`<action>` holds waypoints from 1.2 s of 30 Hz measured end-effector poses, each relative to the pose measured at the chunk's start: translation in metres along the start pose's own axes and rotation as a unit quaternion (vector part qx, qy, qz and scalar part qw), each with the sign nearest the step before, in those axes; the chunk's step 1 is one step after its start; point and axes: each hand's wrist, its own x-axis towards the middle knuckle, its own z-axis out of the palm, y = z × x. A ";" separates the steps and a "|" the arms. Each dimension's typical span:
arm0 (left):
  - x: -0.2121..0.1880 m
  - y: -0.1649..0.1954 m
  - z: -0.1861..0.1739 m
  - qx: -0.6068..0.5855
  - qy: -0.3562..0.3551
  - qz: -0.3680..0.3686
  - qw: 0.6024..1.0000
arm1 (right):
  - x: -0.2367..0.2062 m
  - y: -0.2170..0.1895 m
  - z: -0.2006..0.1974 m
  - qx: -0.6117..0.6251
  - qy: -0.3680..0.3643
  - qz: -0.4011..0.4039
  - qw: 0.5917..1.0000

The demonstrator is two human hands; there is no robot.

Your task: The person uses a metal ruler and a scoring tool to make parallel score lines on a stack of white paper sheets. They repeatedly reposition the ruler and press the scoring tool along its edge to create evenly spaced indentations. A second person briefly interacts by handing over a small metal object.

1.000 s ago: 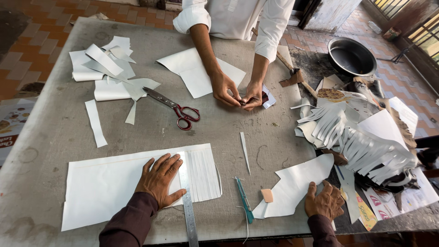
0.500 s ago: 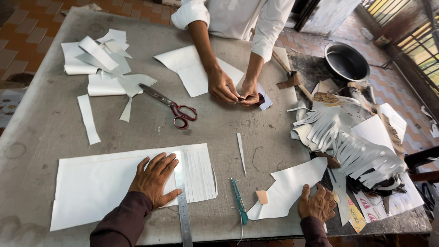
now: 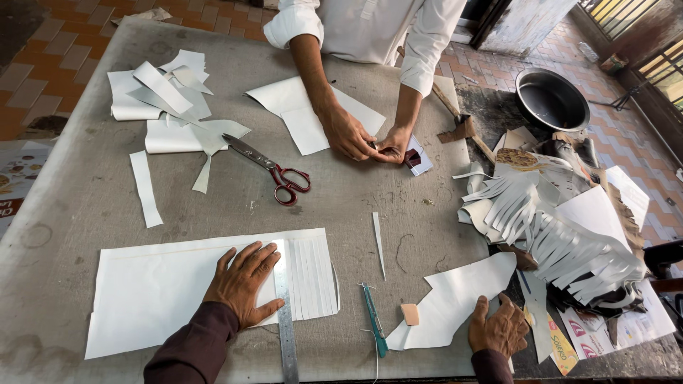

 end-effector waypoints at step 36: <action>0.022 -0.004 0.024 0.015 0.073 0.018 0.997 | 0.074 -0.273 0.066 0.802 -0.463 0.216 0.310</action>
